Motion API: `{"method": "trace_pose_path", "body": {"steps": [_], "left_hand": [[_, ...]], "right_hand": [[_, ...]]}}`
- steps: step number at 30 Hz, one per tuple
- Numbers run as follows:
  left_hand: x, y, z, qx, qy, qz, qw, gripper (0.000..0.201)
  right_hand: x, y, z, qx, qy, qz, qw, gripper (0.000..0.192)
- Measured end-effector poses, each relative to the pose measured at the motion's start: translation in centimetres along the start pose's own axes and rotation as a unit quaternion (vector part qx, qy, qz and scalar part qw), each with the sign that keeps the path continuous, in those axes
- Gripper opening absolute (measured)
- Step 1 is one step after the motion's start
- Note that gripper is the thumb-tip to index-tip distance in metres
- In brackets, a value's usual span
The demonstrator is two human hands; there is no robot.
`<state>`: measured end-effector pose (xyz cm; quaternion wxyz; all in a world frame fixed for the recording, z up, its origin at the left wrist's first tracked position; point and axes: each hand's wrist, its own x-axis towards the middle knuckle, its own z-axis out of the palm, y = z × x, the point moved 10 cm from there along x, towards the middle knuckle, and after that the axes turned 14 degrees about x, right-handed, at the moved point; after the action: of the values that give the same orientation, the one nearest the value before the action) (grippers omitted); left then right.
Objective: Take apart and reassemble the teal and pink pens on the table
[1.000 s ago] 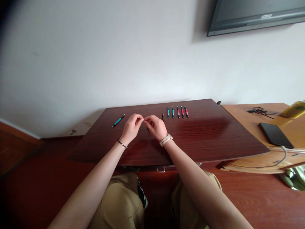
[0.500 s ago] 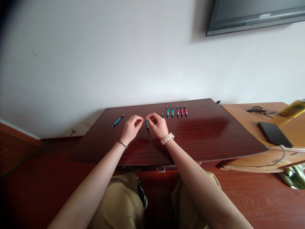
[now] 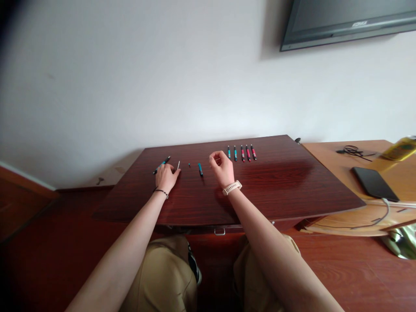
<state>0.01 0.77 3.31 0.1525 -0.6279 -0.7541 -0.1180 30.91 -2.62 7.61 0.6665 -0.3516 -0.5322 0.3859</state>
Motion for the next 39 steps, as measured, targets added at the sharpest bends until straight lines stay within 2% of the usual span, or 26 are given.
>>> {"method": "trace_pose_path", "body": {"steps": [4, 9, 17, 19, 22, 26, 29, 34, 39], "left_hand": [[0.1, -0.2, -0.1, 0.02, -0.011, -0.008, 1.0, 0.027], [0.6, -1.4, 0.3, 0.013, 0.0, -0.025, 1.0, 0.03], [0.8, -2.4, 0.3, -0.063, 0.038, -0.02, 0.997, 0.024], [1.0, -2.5, 0.0, -0.115, 0.04, -0.029, 0.992, 0.022], [1.5, -2.1, -0.4, -0.261, 0.04, -0.03, 0.964, 0.016], [1.8, -0.6, -1.9, -0.477, 0.067, 0.005, 0.876, 0.019], [1.5, 0.3, -2.1, -0.555, 0.058, -0.002, 0.83, 0.029], [0.6, 2.2, -1.8, -0.605, 0.012, 0.019, 0.796, 0.031], [0.0, 3.7, -2.1, -0.597, -0.008, 0.043, 0.801, 0.03]], "right_hand": [[0.0, -0.1, 0.1, -0.008, -0.002, -0.004, 1.0, 0.027], [0.0, 0.0, -0.1, -0.006, -0.002, -0.001, 1.0, 0.027], [0.0, 0.0, -0.5, -0.006, 0.012, 0.001, 1.0, 0.027], [0.1, 0.1, -0.5, -0.003, 0.015, 0.0, 1.0, 0.026], [0.2, 0.4, -0.5, 0.007, 0.015, -0.002, 1.0, 0.024], [0.3, 0.8, -0.6, 0.025, 0.02, 0.005, 0.999, 0.024], [0.4, 1.3, -0.9, 0.041, 0.03, 0.019, 0.999, 0.025], [0.6, 2.6, -1.4, 0.096, 0.056, 0.052, 0.992, 0.03], [0.7, 3.2, -1.1, 0.121, 0.057, 0.075, 0.988, 0.038]]}}
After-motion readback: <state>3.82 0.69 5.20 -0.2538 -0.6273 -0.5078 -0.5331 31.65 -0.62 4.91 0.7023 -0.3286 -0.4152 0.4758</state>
